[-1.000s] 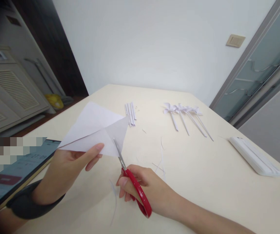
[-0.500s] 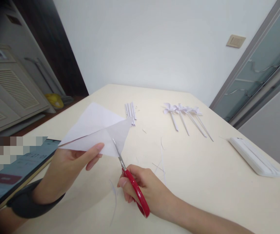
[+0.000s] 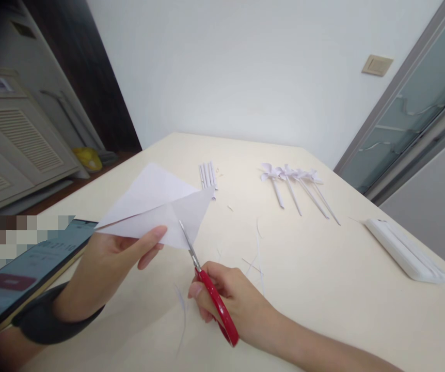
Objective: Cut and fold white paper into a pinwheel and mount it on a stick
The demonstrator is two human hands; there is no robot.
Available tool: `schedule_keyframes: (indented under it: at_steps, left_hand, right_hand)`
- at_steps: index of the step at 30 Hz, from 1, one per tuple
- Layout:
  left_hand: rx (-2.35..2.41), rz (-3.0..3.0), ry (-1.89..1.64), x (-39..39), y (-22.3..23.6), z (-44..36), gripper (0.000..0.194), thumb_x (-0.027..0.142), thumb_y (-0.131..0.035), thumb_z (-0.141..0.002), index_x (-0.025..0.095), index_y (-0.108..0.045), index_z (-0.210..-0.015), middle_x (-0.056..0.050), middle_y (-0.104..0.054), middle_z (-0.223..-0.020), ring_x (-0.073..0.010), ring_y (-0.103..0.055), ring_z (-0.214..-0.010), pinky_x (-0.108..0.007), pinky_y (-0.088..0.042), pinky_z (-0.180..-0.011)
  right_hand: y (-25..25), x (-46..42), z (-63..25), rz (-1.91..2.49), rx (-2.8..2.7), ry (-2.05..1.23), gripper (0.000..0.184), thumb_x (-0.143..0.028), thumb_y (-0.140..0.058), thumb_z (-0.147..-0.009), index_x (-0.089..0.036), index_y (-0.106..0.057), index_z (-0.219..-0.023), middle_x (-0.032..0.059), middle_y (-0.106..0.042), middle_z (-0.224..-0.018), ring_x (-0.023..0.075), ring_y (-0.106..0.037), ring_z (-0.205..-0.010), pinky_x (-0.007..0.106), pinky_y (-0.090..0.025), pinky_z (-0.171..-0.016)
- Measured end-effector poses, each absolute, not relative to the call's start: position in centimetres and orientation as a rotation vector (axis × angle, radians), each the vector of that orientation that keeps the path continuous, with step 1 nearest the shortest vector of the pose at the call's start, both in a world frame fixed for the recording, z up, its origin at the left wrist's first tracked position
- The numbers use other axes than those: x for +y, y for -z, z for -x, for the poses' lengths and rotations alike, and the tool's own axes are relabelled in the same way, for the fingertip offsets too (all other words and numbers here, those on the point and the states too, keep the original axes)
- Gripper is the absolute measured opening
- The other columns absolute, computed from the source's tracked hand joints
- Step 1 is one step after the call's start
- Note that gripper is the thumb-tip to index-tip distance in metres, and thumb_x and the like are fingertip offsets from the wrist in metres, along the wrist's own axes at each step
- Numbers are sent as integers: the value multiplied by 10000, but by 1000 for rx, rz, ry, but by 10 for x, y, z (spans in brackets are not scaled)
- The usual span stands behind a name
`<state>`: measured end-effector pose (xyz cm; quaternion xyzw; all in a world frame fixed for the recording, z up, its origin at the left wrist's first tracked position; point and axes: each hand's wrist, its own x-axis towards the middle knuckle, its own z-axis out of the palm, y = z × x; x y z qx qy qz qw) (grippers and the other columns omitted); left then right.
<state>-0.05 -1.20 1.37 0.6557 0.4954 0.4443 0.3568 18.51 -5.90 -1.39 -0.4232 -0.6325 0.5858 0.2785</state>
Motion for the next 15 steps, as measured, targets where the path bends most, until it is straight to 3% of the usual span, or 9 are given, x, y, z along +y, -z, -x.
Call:
schedule_keyframes:
  at_steps: [7, 15]
  left_hand:
    - [1309, -1709, -1136, -12, -13, -1, 450, 233, -536, -774, 202, -324, -378, 58, -356, -372, -92, -402, -409, -199, -372, -425]
    - [1301, -1689, -1138, -10, -12, 0, 399, 248, -531, -782, 207, -344, -431, 67, -341, -379, -98, -386, -411, -208, -379, -441]
  right_hand:
    - [18, -59, -185, 1118, -1712, -1545, 185, -311, -469, -863, -161, -474, -756, -28, -471, -577, 87, -430, -523, 194, -345, -497]
    - [15, -58, -184, 1123, -1774, -1455, 388, -467, -382, -881, -161, -416, -645, -28, -446, -558, 76, -405, -508, 195, -330, -502]
